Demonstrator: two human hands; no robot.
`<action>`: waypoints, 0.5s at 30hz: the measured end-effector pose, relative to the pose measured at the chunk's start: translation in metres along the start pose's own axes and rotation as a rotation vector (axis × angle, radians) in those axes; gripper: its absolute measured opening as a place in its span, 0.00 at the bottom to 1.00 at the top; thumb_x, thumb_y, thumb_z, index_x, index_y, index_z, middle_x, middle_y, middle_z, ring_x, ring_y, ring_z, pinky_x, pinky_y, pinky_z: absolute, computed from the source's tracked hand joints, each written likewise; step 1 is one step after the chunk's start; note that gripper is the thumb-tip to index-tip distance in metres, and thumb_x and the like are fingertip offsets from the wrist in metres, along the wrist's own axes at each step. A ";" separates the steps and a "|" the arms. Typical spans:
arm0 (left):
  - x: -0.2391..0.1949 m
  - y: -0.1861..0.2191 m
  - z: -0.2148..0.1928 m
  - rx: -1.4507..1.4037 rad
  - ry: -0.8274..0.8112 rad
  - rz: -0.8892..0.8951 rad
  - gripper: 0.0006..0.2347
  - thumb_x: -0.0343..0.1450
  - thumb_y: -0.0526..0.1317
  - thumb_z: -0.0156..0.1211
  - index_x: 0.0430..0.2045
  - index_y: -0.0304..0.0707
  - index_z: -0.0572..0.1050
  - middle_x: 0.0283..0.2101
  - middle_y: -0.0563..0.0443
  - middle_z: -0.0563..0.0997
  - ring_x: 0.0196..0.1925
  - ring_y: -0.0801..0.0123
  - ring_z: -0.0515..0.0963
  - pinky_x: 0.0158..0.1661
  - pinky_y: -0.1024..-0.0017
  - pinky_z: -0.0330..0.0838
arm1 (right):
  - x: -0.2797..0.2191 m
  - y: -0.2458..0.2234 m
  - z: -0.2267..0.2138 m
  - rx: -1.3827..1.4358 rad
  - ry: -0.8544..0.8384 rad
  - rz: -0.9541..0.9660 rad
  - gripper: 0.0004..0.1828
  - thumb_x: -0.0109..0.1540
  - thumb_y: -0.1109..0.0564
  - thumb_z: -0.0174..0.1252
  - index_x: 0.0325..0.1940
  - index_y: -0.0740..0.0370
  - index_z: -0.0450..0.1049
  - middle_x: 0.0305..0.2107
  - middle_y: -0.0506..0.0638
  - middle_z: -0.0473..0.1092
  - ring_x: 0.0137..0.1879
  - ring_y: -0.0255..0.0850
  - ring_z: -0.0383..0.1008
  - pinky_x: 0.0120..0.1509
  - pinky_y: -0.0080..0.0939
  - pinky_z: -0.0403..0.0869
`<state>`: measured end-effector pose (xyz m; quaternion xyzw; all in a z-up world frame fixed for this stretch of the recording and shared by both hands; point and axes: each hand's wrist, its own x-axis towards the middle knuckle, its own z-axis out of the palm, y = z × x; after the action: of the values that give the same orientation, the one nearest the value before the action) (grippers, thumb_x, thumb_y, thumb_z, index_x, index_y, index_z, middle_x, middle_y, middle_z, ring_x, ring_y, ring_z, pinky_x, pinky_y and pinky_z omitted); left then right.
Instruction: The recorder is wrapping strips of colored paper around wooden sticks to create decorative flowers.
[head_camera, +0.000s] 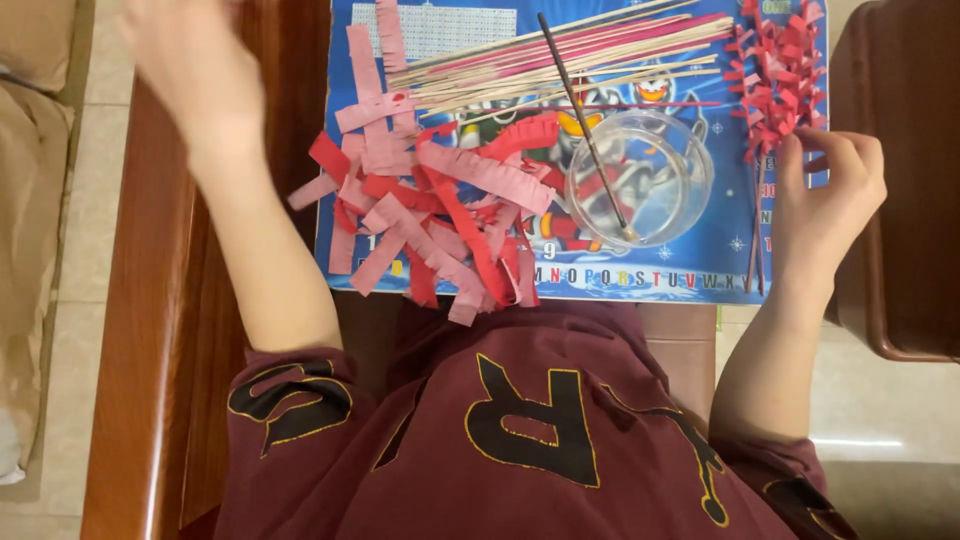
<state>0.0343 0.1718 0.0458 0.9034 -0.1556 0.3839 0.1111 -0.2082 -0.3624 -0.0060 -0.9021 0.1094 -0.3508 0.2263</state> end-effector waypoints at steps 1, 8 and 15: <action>-0.003 0.008 -0.006 0.001 -0.002 -0.004 0.16 0.68 0.21 0.57 0.47 0.35 0.79 0.47 0.37 0.79 0.52 0.39 0.73 0.50 0.46 0.64 | 0.000 -0.005 0.000 0.000 -0.004 -0.003 0.08 0.67 0.68 0.63 0.50 0.69 0.81 0.45 0.56 0.73 0.47 0.42 0.75 0.53 0.42 0.73; -0.045 0.164 -0.015 -1.195 -0.156 0.003 0.15 0.73 0.27 0.57 0.54 0.40 0.75 0.51 0.52 0.76 0.55 0.66 0.76 0.57 0.68 0.71 | 0.006 -0.111 -0.007 0.416 -0.222 -0.077 0.07 0.70 0.67 0.60 0.52 0.71 0.77 0.41 0.56 0.74 0.44 0.38 0.74 0.50 0.36 0.72; -0.056 0.216 -0.005 -1.177 -0.291 0.429 0.17 0.70 0.33 0.68 0.54 0.33 0.76 0.50 0.45 0.76 0.55 0.56 0.77 0.55 0.62 0.74 | -0.010 -0.110 -0.011 0.820 -0.179 0.055 0.08 0.76 0.64 0.56 0.46 0.75 0.74 0.37 0.55 0.75 0.38 0.37 0.76 0.43 0.32 0.76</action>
<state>-0.0856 -0.0160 0.0259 0.6830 -0.5310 0.1216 0.4867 -0.2183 -0.2665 0.0483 -0.7609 -0.0353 -0.2794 0.5846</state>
